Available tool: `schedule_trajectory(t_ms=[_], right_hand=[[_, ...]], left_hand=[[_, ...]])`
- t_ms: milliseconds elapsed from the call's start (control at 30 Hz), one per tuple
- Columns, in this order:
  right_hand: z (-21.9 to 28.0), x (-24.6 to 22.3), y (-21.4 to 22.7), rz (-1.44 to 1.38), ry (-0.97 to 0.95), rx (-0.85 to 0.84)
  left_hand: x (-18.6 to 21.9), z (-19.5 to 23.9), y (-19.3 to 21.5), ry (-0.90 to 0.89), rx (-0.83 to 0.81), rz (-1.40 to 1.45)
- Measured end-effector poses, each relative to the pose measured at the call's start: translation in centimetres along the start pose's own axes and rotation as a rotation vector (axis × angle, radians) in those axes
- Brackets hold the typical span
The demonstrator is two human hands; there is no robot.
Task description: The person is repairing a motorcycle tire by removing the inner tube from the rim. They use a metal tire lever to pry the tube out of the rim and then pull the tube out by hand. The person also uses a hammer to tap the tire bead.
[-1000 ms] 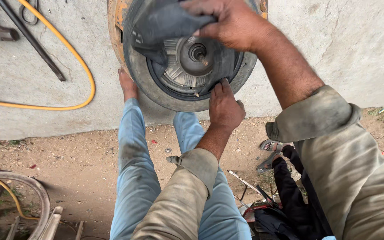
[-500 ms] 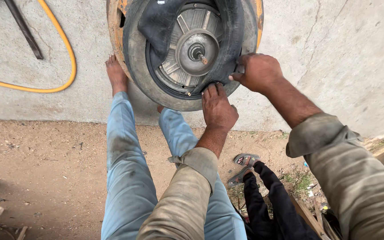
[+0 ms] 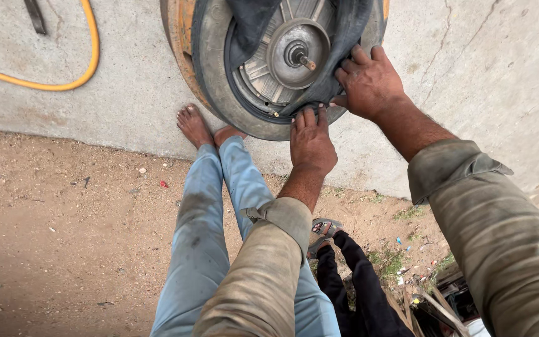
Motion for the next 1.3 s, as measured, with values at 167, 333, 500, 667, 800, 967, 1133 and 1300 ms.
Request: schedule_trajectory(t_ms=[167, 333, 500, 667, 800, 967, 1133, 1300], right_hand=[[-0.7, -0.8, 0.0, -0.046, -0.079, 0.038], [-2.1, -1.4, -1.7, -0.171, -0.192, 0.069], [-2.5, -0.9, -2.9, -0.242, -0.164, 0.129], [-2.5, -0.2, -1.9, -0.236, -0.061, 0.232], [-2.0, 0.4, -2.0, -0.257, 0.079, 0.233], [-2.5, 2.1, -1.8, -0.103, 0.312, 0.099], [-1.4, 2.5, -2.2, 0.065, 0.425, 0.16], [-0.8, 1.6, -2.2, 0.145, 0.47, 0.145]], left_hand=[[-1.8, 0.9, -2.3, -0.032, -0.021, 0.023], [-3.3, 0.3, -4.5, 0.037, -0.146, 0.046], [-2.6, -0.5, -5.1, 0.1, -0.04, -0.025], [0.0, 0.2, -3.3, 0.311, -0.117, 0.022], [2.9, 0.6, -2.6, 0.534, 0.079, 0.265], [3.3, -1.6, -2.9, 0.684, 0.211, 0.407], [2.8, -1.4, -3.3, 0.694, 0.194, 0.417], [3.0, -0.7, -3.0, 0.675, 0.207, 0.466]])
Point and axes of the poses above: each hand's wrist, its own z-axis away from the middle knuckle, its own y-axis out of the back of the hand, x = y × z, the point moved 8 cm from there along -z, towards the middle knuckle, and after that the axes turned 9 degrees about -x, right-handed, at the moved point
